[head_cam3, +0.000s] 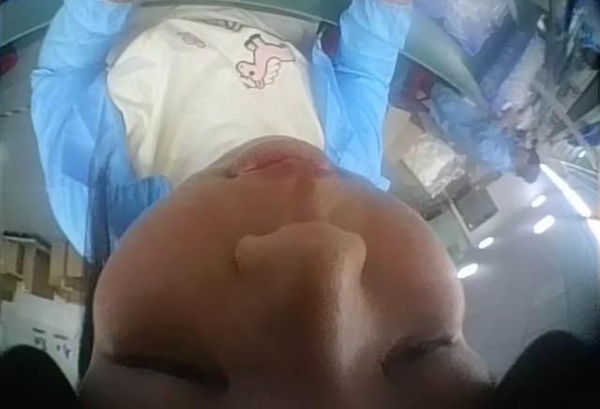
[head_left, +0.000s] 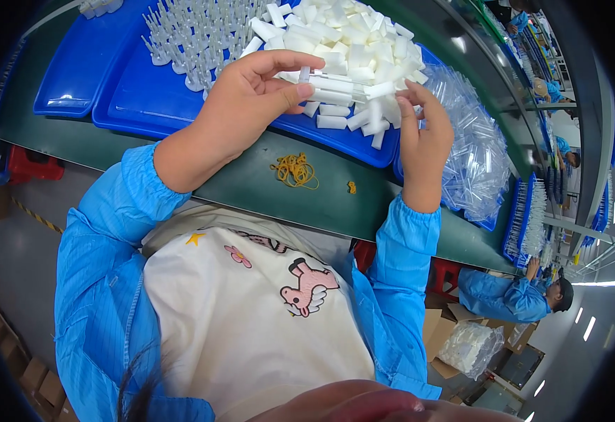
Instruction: The person assembles small plastic cylinders by hand, securing them with rubber bands.
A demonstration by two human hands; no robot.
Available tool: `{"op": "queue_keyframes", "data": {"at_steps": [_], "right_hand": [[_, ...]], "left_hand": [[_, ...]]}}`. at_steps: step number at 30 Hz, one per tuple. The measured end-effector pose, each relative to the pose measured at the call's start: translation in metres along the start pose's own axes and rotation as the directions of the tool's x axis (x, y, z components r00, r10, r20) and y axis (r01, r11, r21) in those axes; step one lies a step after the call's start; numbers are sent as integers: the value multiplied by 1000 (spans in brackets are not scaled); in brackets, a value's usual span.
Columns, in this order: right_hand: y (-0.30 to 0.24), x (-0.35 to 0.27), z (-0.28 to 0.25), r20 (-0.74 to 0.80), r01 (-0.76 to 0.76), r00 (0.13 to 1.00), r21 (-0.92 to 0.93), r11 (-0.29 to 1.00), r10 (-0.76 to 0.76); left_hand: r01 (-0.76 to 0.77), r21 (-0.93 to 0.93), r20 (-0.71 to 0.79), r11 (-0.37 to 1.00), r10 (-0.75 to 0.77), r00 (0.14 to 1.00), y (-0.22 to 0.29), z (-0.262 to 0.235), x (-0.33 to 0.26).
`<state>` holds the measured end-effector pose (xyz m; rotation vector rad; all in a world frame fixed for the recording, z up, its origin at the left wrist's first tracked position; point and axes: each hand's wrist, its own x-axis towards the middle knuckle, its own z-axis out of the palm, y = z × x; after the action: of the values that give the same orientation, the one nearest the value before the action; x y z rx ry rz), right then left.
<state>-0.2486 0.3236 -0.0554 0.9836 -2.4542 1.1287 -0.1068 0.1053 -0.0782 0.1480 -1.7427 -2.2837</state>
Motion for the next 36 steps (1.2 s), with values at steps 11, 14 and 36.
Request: {"op": "queue_keyframes", "data": {"at_steps": [11,14,36], "right_hand": [[-23,-8,-8,465,150,864,126,981,-192],[-22,-14,12,350,358,869,45,933,-350],[-9,-11,3,113,-238,966,733,637,231]], "left_hand": [[-51,71,-38,996,54,998,-3,-3,1],[-46,28,-9,999,46,999,-5,-4,1],[-71,147,57,987,63,996,-1,-2,-1]]}}
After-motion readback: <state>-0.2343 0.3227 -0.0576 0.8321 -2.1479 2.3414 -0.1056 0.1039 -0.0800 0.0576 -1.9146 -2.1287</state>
